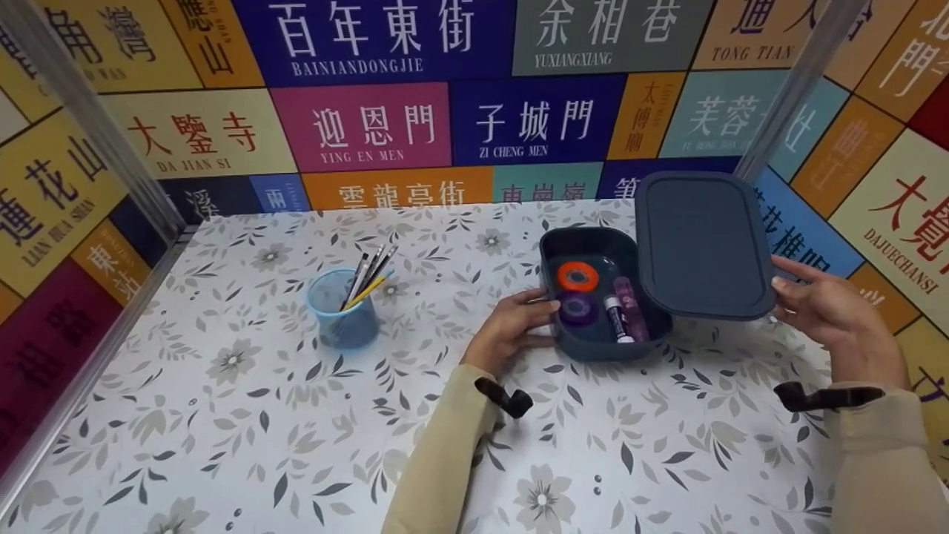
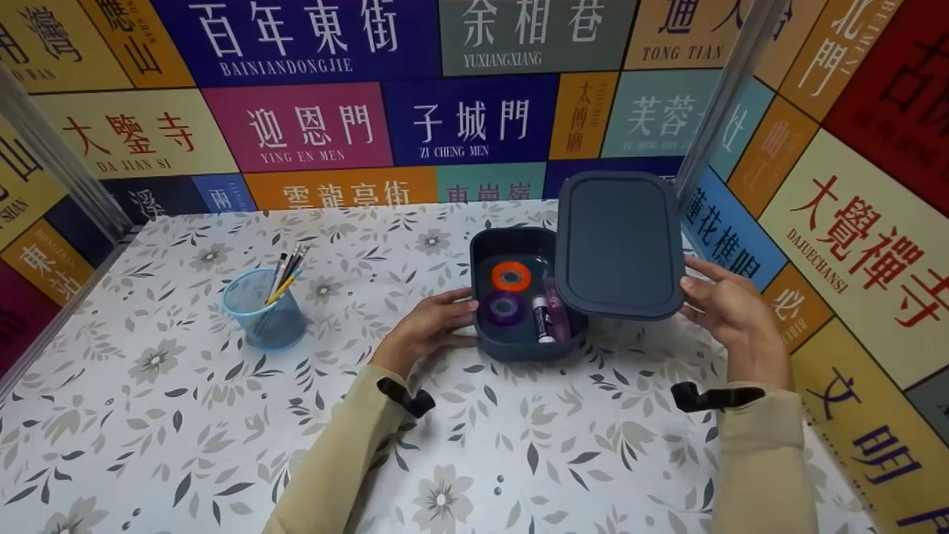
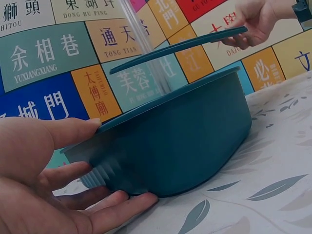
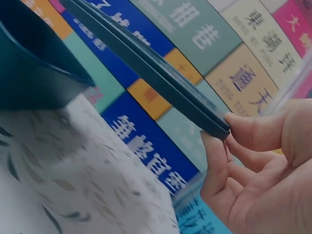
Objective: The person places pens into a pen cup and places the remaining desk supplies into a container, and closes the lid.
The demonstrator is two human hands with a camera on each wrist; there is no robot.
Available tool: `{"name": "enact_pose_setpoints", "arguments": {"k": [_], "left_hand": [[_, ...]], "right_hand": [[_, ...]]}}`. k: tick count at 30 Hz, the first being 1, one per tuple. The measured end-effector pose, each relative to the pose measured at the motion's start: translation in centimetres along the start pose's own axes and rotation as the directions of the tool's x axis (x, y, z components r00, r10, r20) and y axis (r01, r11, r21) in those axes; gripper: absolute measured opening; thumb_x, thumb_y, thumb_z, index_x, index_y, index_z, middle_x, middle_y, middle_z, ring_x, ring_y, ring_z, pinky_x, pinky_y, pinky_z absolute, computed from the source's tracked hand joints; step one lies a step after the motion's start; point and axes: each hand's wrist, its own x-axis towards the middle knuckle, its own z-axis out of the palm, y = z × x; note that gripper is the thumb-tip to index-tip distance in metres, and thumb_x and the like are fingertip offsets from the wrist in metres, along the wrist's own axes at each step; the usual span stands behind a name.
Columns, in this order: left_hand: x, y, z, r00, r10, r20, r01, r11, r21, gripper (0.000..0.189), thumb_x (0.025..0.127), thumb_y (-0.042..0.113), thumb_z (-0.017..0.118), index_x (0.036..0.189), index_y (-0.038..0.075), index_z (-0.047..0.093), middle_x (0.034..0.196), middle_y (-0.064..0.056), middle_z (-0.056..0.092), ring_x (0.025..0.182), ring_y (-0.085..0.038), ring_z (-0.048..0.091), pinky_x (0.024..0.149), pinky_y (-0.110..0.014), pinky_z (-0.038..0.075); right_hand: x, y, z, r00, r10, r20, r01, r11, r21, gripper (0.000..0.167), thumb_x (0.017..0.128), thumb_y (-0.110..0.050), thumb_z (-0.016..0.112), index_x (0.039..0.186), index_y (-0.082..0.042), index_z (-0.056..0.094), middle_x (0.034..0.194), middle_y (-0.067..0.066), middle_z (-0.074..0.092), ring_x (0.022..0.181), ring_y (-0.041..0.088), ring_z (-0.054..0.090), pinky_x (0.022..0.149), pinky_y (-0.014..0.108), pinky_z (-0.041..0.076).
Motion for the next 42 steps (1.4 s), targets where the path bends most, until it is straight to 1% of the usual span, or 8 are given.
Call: {"name": "enact_pose_setpoints", "arguments": {"k": [7,15,25,28,31,33,37,42], "left_hand": [[0.1,0.2,0.2,1.000,-0.011,-0.013,0.012,0.999,0.035,0.056,0.089,0.013,0.073,0.141,0.005,0.054,0.122,-0.018,0.070,0.099,-0.022,0.069,0.081,-0.045,0.063],[-0.2,0.3,0.2,1.000,-0.002,-0.026,0.003,1.000,0.028,0.052,0.088,0.012,0.075,0.137,0.005,0.056,0.110,-0.012,0.072,0.090,-0.021,0.068,0.081,-0.045,0.063],[-0.2,1.2,0.1,0.998,0.038,-0.058,-0.035,0.998,0.051,0.053,0.090,0.002,0.066,0.142,0.007,0.055,0.124,-0.028,0.067,0.098,-0.029,0.073,0.096,-0.052,0.057],[-0.4,1.8,0.5,0.981,0.127,-0.146,-0.115,0.990,0.087,0.048,0.092,0.002,0.063,0.139,0.005,0.058,0.125,-0.024,0.068,0.104,-0.029,0.072,0.097,-0.048,0.058],[-0.6,2.6,1.1,0.942,0.248,-0.225,-0.228,0.967,0.112,0.043,0.094,0.001,0.060,0.137,0.004,0.060,0.128,-0.023,0.067,0.114,-0.034,0.068,0.091,-0.043,0.061],[-0.8,3.1,1.5,0.921,0.304,-0.244,-0.281,0.951,0.125,0.040,0.096,0.001,0.060,0.136,0.004,0.061,0.129,-0.023,0.066,0.116,-0.036,0.066,0.086,-0.039,0.062],[-1.1,3.5,2.3,0.917,0.326,-0.228,-0.304,0.944,0.128,0.039,0.097,0.004,0.061,0.137,0.003,0.059,0.127,-0.021,0.068,0.112,-0.035,0.069,0.080,-0.034,0.064],[-1.4,3.6,2.8,0.932,0.286,-0.224,-0.247,0.951,0.188,0.040,0.095,0.012,0.068,0.135,0.005,0.062,0.115,-0.015,0.073,0.100,-0.030,0.073,0.078,-0.035,0.064]], "right_hand": [[1.1,1.0,2.2,1.000,0.026,-0.010,-0.026,0.998,-0.065,0.036,0.100,0.003,0.051,0.121,-0.022,0.068,0.103,0.002,0.077,0.089,0.017,0.072,0.079,0.030,0.046],[2.2,1.8,4.3,0.997,0.080,-0.019,-0.081,0.992,-0.100,0.033,0.099,0.000,0.055,0.117,-0.024,0.067,0.105,-0.002,0.076,0.091,0.015,0.071,0.081,0.029,0.052],[2.7,2.8,5.9,0.997,0.056,0.046,-0.049,0.987,-0.152,0.032,0.101,0.000,0.052,0.122,-0.022,0.063,0.110,-0.003,0.074,0.092,0.014,0.071,0.082,0.029,0.057],[2.9,3.1,6.3,0.997,0.052,0.063,-0.042,0.988,-0.151,0.032,0.101,0.000,0.051,0.122,-0.020,0.063,0.109,-0.002,0.074,0.091,0.013,0.071,0.081,0.029,0.057],[3.1,3.4,6.7,0.996,0.052,0.075,-0.040,0.986,-0.160,0.033,0.100,0.001,0.052,0.123,-0.020,0.064,0.109,-0.002,0.075,0.091,0.013,0.072,0.081,0.029,0.058],[3.2,3.6,7.0,0.995,0.049,0.083,-0.034,0.985,-0.168,0.033,0.101,0.001,0.051,0.123,-0.020,0.064,0.109,-0.002,0.075,0.091,0.013,0.072,0.081,0.029,0.058],[3.1,3.8,7.4,0.995,0.043,0.091,-0.024,0.979,-0.201,0.034,0.101,0.000,0.052,0.123,-0.023,0.064,0.111,-0.004,0.074,0.093,0.011,0.071,0.082,0.028,0.057],[3.3,4.1,8.0,0.995,0.059,0.076,-0.039,0.969,-0.244,0.034,0.100,-0.003,0.054,0.126,-0.025,0.059,0.108,-0.005,0.074,0.090,0.010,0.070,0.083,0.028,0.056]]}}
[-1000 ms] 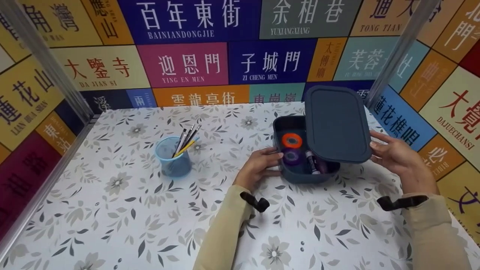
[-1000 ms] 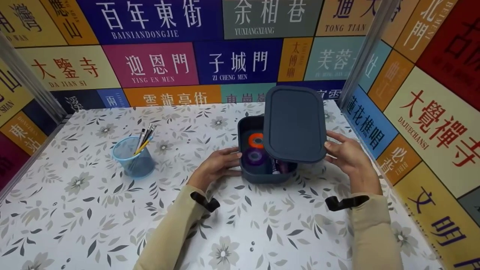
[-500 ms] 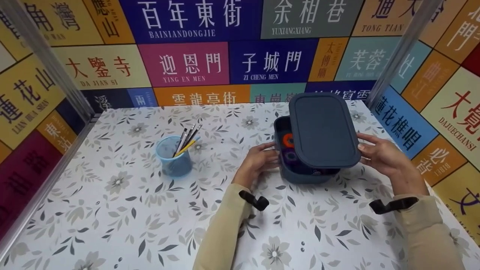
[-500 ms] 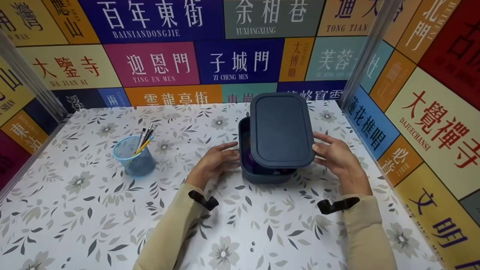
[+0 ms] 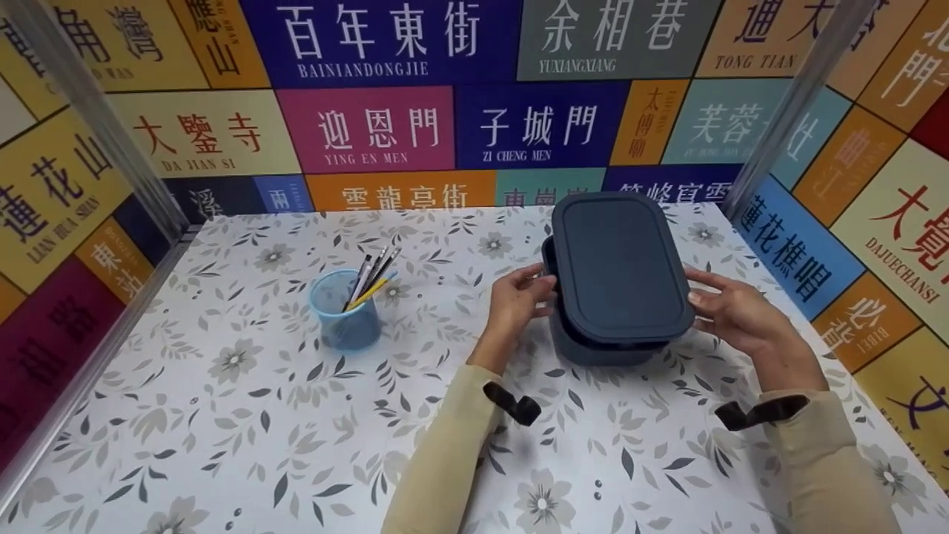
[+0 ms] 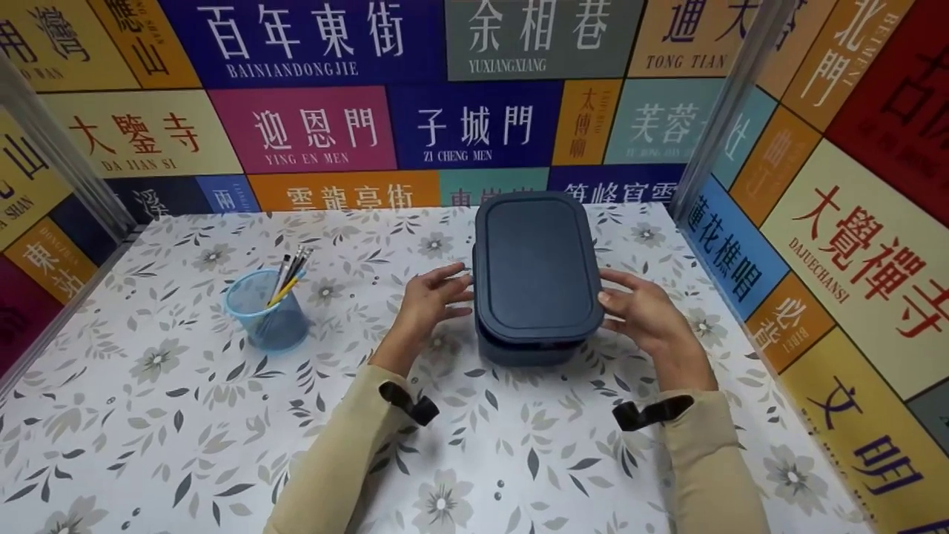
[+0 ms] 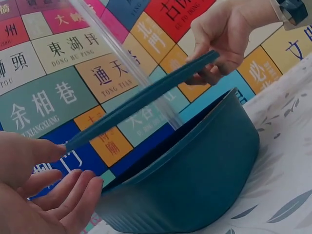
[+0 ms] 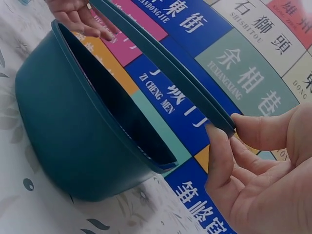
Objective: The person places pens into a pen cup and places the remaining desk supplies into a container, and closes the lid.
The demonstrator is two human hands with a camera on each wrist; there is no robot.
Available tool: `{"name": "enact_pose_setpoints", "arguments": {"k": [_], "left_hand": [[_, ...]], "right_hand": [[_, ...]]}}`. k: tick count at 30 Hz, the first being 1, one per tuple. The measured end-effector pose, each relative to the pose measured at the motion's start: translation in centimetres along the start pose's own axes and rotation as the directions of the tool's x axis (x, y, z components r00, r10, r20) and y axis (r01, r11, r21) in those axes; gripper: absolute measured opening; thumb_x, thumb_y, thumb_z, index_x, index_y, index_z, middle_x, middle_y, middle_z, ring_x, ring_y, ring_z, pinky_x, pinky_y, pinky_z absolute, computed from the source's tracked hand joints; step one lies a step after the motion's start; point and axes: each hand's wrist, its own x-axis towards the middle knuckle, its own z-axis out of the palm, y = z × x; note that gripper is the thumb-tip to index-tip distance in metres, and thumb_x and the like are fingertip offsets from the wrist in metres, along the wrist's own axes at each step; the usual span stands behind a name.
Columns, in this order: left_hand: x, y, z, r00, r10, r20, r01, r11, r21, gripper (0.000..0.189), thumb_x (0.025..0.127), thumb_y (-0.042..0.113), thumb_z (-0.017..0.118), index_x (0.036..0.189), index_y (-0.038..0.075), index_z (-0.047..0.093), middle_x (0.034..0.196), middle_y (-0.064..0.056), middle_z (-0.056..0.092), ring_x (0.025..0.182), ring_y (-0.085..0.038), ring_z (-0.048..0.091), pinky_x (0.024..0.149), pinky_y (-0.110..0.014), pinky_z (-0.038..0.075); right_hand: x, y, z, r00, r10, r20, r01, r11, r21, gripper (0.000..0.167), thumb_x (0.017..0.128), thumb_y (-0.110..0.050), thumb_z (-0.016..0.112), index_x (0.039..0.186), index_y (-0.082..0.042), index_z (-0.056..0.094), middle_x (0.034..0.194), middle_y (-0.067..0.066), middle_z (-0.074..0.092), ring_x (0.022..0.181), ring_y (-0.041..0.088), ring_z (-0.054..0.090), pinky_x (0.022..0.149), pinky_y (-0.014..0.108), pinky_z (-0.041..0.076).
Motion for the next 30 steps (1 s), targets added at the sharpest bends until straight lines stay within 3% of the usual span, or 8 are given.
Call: {"name": "enact_pose_setpoints", "arguments": {"k": [7,11,13,16,19,21,26,30], "left_hand": [[-0.4,0.1,0.0,0.998,-0.046,0.042,0.044,0.998,0.048,0.043,0.092,0.009,0.071,0.134,0.011,0.064,0.115,-0.009,0.073,0.087,-0.016,0.073,0.070,-0.033,0.064],[-0.5,0.2,0.0,0.999,-0.040,0.030,0.039,0.998,0.044,0.043,0.091,0.006,0.071,0.133,0.012,0.065,0.114,-0.008,0.072,0.087,-0.017,0.073,0.065,-0.031,0.064],[-0.5,0.3,0.1,0.999,-0.045,0.030,0.044,0.998,0.041,0.045,0.090,0.005,0.072,0.133,0.012,0.064,0.113,-0.007,0.072,0.087,-0.017,0.074,0.064,-0.031,0.064],[-0.4,0.4,0.2,0.998,-0.054,0.030,0.052,0.998,0.040,0.046,0.089,0.004,0.073,0.134,0.012,0.064,0.112,-0.006,0.071,0.087,-0.017,0.074,0.064,-0.031,0.064],[-0.4,0.3,0.2,0.998,-0.057,0.038,0.056,0.998,0.042,0.047,0.089,0.004,0.073,0.134,0.012,0.064,0.112,-0.007,0.070,0.089,-0.018,0.074,0.064,-0.031,0.064],[-0.5,0.2,0.1,0.997,-0.055,0.045,0.053,0.998,0.041,0.047,0.089,0.004,0.073,0.134,0.012,0.064,0.113,-0.008,0.069,0.090,-0.018,0.074,0.064,-0.031,0.064],[-0.6,0.1,0.2,0.997,-0.052,0.050,0.050,0.998,0.037,0.047,0.090,0.003,0.071,0.136,0.011,0.062,0.112,-0.009,0.064,0.093,-0.019,0.073,0.061,-0.031,0.063],[-0.7,0.0,0.4,0.998,-0.056,0.029,0.054,0.997,0.059,0.046,0.090,0.003,0.071,0.135,0.010,0.062,0.108,-0.008,0.063,0.091,-0.018,0.072,0.058,-0.029,0.062]], "right_hand": [[0.3,0.3,0.7,0.999,0.026,-0.026,-0.029,0.992,-0.124,0.049,0.099,-0.008,0.059,0.144,-0.017,0.041,0.110,-0.010,0.072,0.092,0.009,0.069,0.084,0.028,0.058],[0.4,0.0,1.0,0.998,-0.004,-0.062,-0.012,0.965,-0.263,0.062,0.100,-0.012,0.059,0.154,-0.009,0.030,0.112,-0.015,0.071,0.097,0.006,0.070,0.081,0.028,0.059],[0.4,-0.2,1.2,0.996,-0.026,-0.088,-0.008,0.932,-0.361,0.065,0.101,-0.015,0.059,0.157,-0.006,0.027,0.110,-0.017,0.069,0.097,0.005,0.069,0.081,0.027,0.059],[0.4,-0.4,1.6,0.990,-0.047,-0.130,-0.027,0.859,-0.512,0.069,0.101,-0.025,0.060,0.158,-0.006,0.026,0.114,-0.015,0.064,0.096,0.002,0.067,0.082,0.027,0.059],[0.5,-0.2,1.9,0.985,-0.061,-0.164,-0.055,0.783,-0.620,0.077,0.097,-0.034,0.066,0.158,-0.008,0.027,0.131,0.001,0.057,0.094,-0.002,0.065,0.083,0.024,0.059],[0.6,0.1,2.1,0.980,-0.074,-0.182,-0.065,0.752,-0.656,0.082,0.093,-0.037,0.071,0.158,-0.009,0.029,0.143,0.014,0.050,0.092,-0.005,0.065,0.083,0.021,0.058],[0.9,0.8,2.6,0.969,-0.108,-0.221,-0.080,0.712,-0.698,0.082,0.091,-0.039,0.072,0.156,-0.007,0.033,0.152,0.027,0.042,0.085,-0.010,0.062,0.083,0.020,0.058],[1.0,1.2,2.8,0.962,-0.102,-0.254,-0.115,0.689,-0.715,0.081,0.091,-0.045,0.071,0.155,-0.009,0.036,0.149,0.028,0.047,0.089,-0.008,0.059,0.105,0.042,0.052]]}}
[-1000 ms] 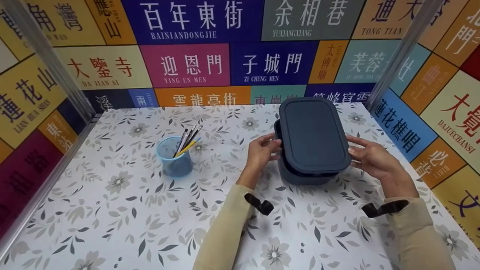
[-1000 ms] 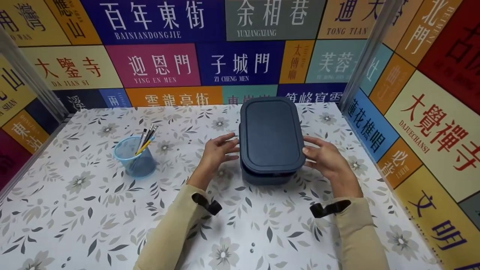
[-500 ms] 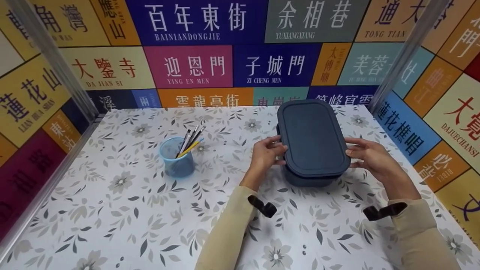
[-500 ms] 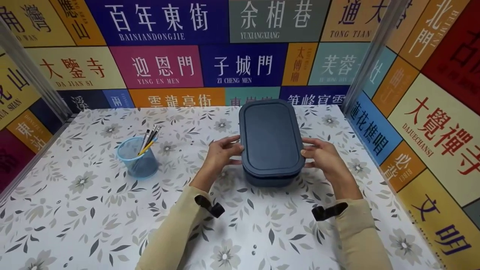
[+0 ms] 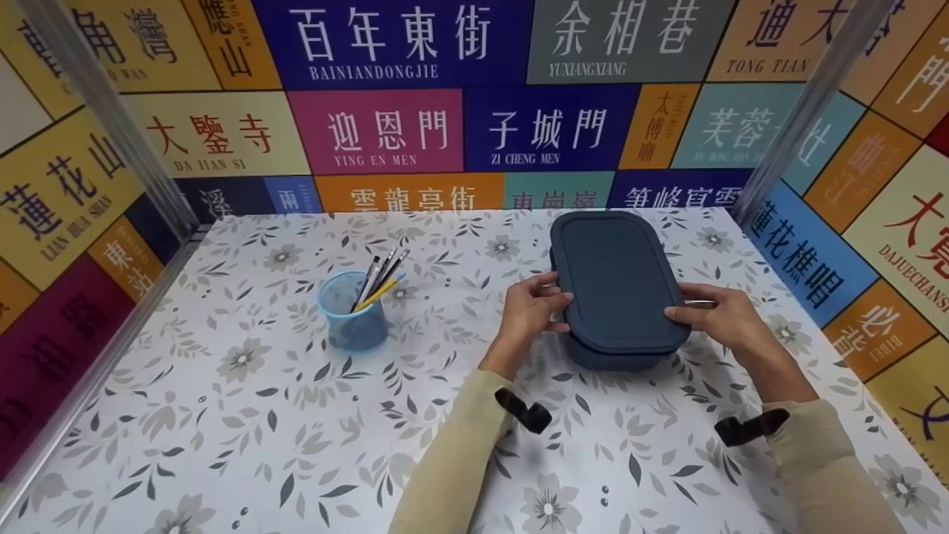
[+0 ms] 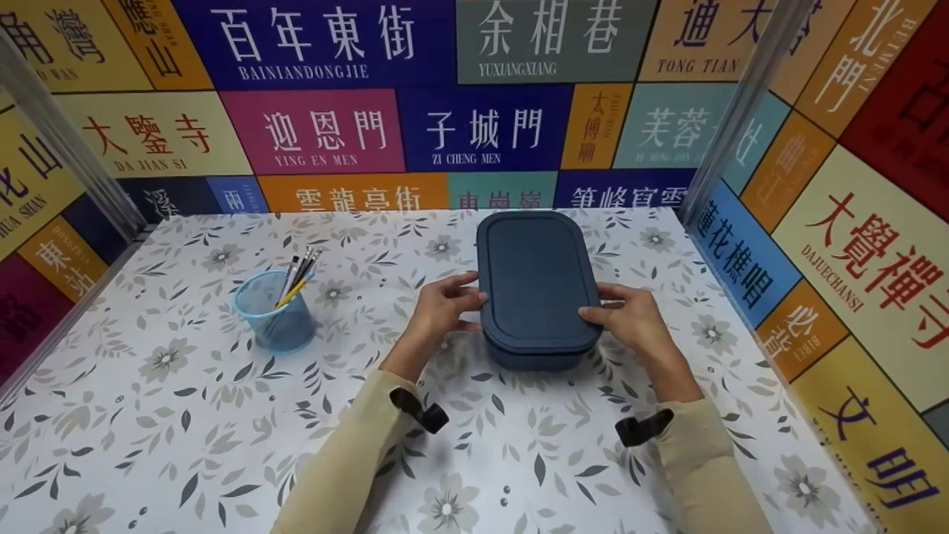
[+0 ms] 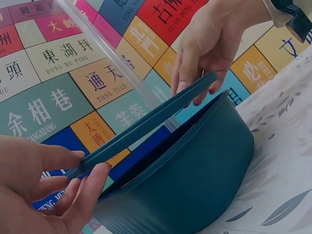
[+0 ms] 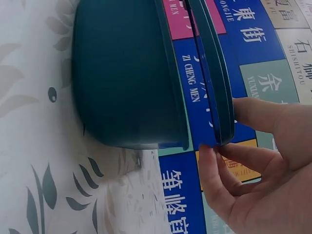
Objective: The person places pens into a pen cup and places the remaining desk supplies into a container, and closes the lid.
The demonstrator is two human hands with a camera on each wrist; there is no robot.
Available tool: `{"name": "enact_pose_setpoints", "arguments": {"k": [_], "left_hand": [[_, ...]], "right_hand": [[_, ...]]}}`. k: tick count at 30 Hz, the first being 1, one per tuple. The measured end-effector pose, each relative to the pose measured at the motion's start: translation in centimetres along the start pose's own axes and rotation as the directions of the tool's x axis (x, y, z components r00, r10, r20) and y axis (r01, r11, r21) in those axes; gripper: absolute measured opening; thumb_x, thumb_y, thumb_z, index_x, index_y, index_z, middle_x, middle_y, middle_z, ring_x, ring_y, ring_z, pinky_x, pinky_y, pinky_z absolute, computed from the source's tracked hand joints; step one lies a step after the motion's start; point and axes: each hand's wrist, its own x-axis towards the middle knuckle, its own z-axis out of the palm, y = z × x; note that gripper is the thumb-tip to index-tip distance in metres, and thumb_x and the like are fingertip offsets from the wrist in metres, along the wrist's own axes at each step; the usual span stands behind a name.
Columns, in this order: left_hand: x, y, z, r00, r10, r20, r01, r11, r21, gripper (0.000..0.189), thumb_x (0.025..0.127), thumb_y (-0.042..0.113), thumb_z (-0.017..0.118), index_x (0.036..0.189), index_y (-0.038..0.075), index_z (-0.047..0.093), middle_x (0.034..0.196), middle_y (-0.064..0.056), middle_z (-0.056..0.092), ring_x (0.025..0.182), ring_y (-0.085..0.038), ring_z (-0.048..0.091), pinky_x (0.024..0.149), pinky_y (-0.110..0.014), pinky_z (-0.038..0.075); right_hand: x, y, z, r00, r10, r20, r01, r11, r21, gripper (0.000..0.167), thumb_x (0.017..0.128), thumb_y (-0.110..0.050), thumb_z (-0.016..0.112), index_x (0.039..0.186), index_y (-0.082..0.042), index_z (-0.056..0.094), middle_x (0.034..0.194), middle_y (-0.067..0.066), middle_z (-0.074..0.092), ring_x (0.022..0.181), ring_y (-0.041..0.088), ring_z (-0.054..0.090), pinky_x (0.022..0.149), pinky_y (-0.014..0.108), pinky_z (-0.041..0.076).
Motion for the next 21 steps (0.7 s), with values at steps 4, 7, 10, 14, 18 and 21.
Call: {"name": "enact_pose_setpoints", "arguments": {"k": [4,7,10,14,18,21], "left_hand": [[0.04,-0.14,0.06,1.000,-0.002,-0.024,0.003,1.000,0.027,0.046,0.090,0.003,0.071,0.134,0.010,0.063,0.106,-0.007,0.063,0.090,-0.016,0.070,0.057,-0.028,0.062],[0.16,-0.25,0.06,0.999,-0.003,-0.037,0.005,0.999,0.040,0.045,0.089,0.002,0.071,0.133,0.009,0.064,0.105,-0.007,0.063,0.089,-0.016,0.070,0.056,-0.028,0.062],[0.28,-0.39,0.08,0.999,-0.011,-0.045,0.013,0.999,0.049,0.045,0.089,0.001,0.071,0.133,0.009,0.064,0.105,-0.007,0.063,0.088,-0.016,0.070,0.055,-0.029,0.062],[0.38,-0.62,0.09,0.998,-0.028,-0.056,0.031,0.998,0.061,0.046,0.089,0.002,0.072,0.134,0.010,0.063,0.105,-0.007,0.063,0.089,-0.017,0.070,0.056,-0.029,0.062],[0.39,-0.88,0.18,0.997,-0.037,-0.063,0.041,0.997,0.067,0.046,0.089,0.003,0.071,0.135,0.009,0.063,0.106,-0.008,0.063,0.088,-0.017,0.070,0.055,-0.028,0.061],[0.34,-1.02,0.31,0.997,-0.036,-0.063,0.039,0.998,0.056,0.046,0.089,0.002,0.072,0.134,0.008,0.063,0.105,-0.008,0.062,0.087,-0.017,0.069,0.052,-0.028,0.060]], "right_hand": [[0.17,0.28,0.31,1.000,0.006,0.001,-0.006,1.000,-0.004,0.081,0.091,-0.046,0.071,0.155,-0.010,0.037,0.148,0.029,0.049,0.095,-0.003,0.058,0.115,0.057,0.040],[0.30,0.42,0.50,1.000,-0.006,0.002,0.006,1.000,-0.001,0.079,0.092,-0.045,0.069,0.155,-0.009,0.037,0.148,0.028,0.049,0.092,-0.006,0.058,0.114,0.056,0.041],[0.33,0.48,0.65,1.000,-0.019,0.005,0.019,1.000,-0.009,0.077,0.094,-0.044,0.068,0.155,-0.009,0.036,0.149,0.027,0.048,0.091,-0.007,0.057,0.112,0.053,0.044],[0.34,0.65,0.77,1.000,-0.026,0.017,0.026,0.999,-0.022,0.075,0.096,-0.042,0.065,0.156,-0.008,0.033,0.152,0.028,0.044,0.110,0.016,0.063,0.111,0.053,0.045],[0.41,0.70,0.75,1.000,-0.011,0.028,0.012,1.000,-0.025,0.074,0.097,-0.041,0.064,0.156,-0.009,0.033,0.153,0.028,0.042,0.121,0.027,0.060,0.112,0.053,0.045],[0.45,0.77,0.64,0.999,-0.004,0.037,0.005,1.000,-0.025,0.074,0.097,-0.042,0.063,0.156,-0.009,0.034,0.152,0.028,0.044,0.110,0.015,0.063,0.111,0.052,0.046]]}}
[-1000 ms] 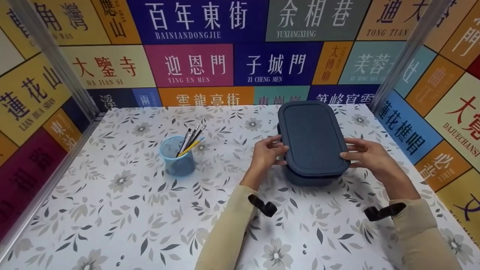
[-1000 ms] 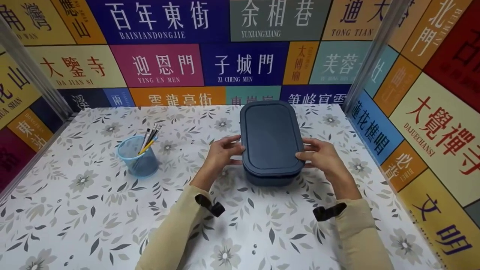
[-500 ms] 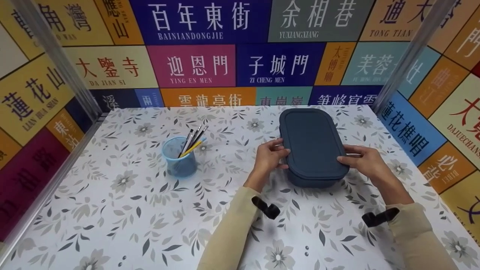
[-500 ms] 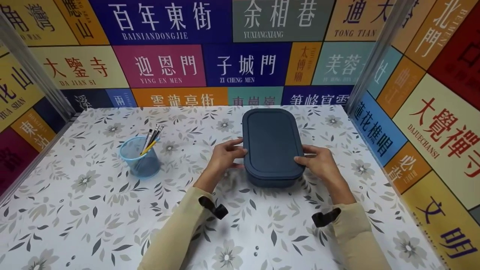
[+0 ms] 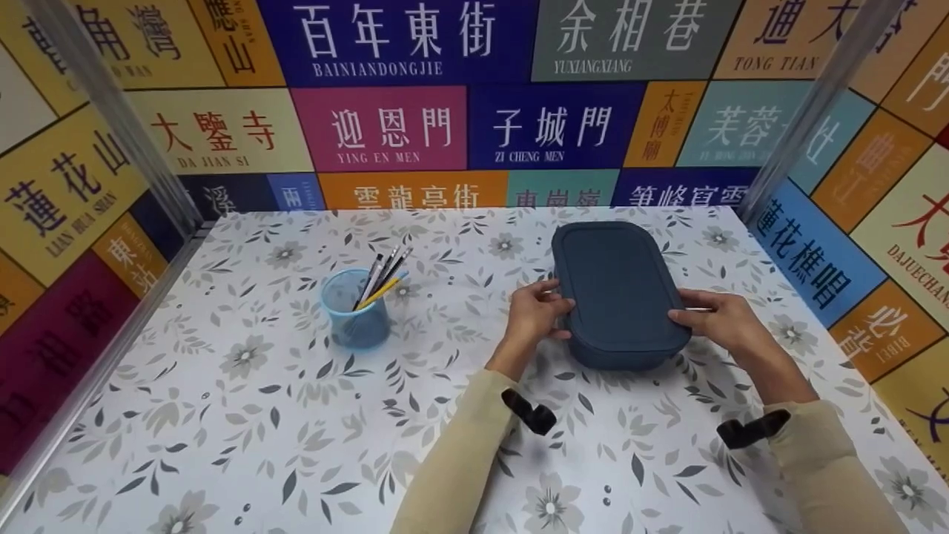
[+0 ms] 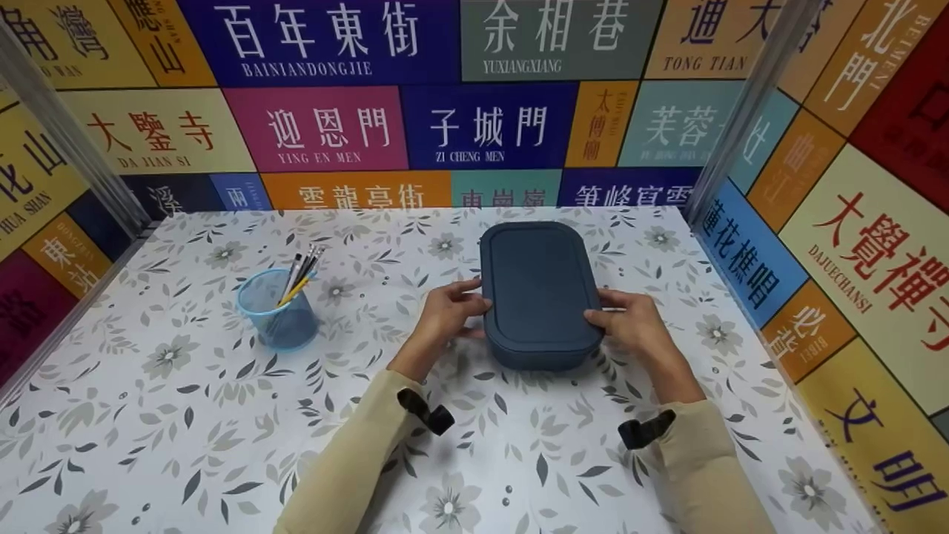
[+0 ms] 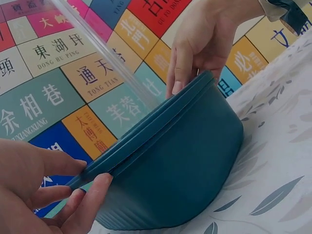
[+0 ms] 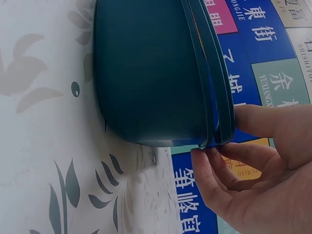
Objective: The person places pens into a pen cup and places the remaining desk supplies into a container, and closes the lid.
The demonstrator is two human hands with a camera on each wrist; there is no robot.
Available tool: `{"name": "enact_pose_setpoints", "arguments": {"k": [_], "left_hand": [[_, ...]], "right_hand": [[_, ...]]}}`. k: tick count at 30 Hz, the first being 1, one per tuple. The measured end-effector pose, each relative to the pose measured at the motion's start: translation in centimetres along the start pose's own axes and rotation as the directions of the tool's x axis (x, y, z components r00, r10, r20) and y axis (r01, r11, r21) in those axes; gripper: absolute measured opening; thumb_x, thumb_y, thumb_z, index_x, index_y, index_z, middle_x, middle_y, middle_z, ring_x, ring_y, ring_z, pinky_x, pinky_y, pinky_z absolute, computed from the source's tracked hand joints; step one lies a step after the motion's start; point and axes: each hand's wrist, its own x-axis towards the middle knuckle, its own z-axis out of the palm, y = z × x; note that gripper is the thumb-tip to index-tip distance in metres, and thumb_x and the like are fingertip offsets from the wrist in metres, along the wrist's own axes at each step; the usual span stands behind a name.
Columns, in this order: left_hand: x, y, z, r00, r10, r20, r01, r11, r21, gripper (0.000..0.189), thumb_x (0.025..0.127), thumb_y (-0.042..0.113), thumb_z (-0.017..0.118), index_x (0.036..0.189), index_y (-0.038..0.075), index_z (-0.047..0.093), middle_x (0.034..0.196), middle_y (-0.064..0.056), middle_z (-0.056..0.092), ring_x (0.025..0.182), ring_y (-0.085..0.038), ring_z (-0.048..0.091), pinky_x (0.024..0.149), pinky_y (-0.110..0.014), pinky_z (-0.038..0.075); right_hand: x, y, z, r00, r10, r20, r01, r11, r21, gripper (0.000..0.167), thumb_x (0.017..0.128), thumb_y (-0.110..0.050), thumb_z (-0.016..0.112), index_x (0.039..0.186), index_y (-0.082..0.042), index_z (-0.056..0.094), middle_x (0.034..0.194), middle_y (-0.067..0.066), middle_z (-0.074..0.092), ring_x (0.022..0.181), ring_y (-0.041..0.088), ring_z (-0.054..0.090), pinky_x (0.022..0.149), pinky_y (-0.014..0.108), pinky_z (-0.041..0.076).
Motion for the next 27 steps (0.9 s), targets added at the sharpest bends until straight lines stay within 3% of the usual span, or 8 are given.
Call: {"name": "enact_pose_setpoints", "arguments": {"k": [5,13,18,24,27], "left_hand": [[-0.14,-0.05,0.17,1.000,-0.008,-0.005,0.008,1.000,-0.007,0.046,0.088,0.004,0.073,0.133,0.008,0.064,0.106,-0.008,0.062,0.088,-0.018,0.068,0.051,-0.027,0.060],[-0.09,-0.32,0.38,1.000,-0.010,-0.022,0.010,1.000,-0.006,0.045,0.088,0.005,0.074,0.132,0.008,0.064,0.104,-0.006,0.061,0.081,-0.015,0.065,0.048,-0.025,0.058],[0.01,-0.62,0.33,1.000,-0.011,-0.014,0.011,1.000,-0.001,0.045,0.089,0.005,0.072,0.134,0.006,0.063,0.102,-0.007,0.061,0.083,-0.017,0.064,0.047,-0.027,0.058],[0.13,-0.61,0.26,0.999,-0.033,0.004,0.033,0.999,0.003,0.046,0.091,0.005,0.070,0.135,0.008,0.061,0.103,-0.009,0.063,0.083,-0.021,0.067,0.047,-0.028,0.059],[0.22,-0.61,0.13,0.999,-0.048,0.011,0.048,0.999,0.005,0.046,0.091,0.005,0.070,0.136,0.008,0.060,0.103,-0.010,0.065,0.080,-0.020,0.067,0.046,-0.028,0.058]], "right_hand": [[0.04,0.31,-0.14,1.000,-0.006,0.017,0.006,1.000,0.015,0.073,0.098,-0.040,0.063,0.156,-0.006,0.033,0.149,0.029,0.046,0.095,-0.003,0.060,0.111,0.051,0.045],[0.47,0.32,-0.11,1.000,0.014,0.019,-0.014,1.000,-0.010,0.072,0.098,-0.040,0.062,0.155,-0.007,0.035,0.149,0.027,0.047,0.113,0.017,0.063,0.110,0.049,0.047],[0.55,0.49,-0.10,0.999,0.005,0.051,-0.005,1.000,-0.013,0.069,0.099,-0.037,0.062,0.155,-0.005,0.034,0.152,0.027,0.045,0.116,0.014,0.063,0.104,0.040,0.054],[0.53,0.50,-0.11,0.998,0.002,0.069,0.000,1.000,-0.030,0.070,0.099,-0.038,0.062,0.155,-0.006,0.034,0.150,0.026,0.046,0.123,0.026,0.063,0.107,0.047,0.051],[0.53,0.52,-0.15,0.996,0.015,0.085,-0.013,1.000,-0.029,0.074,0.098,-0.038,0.064,0.156,-0.005,0.031,0.151,0.028,0.045,0.116,0.020,0.066,0.105,0.046,0.053]]}}
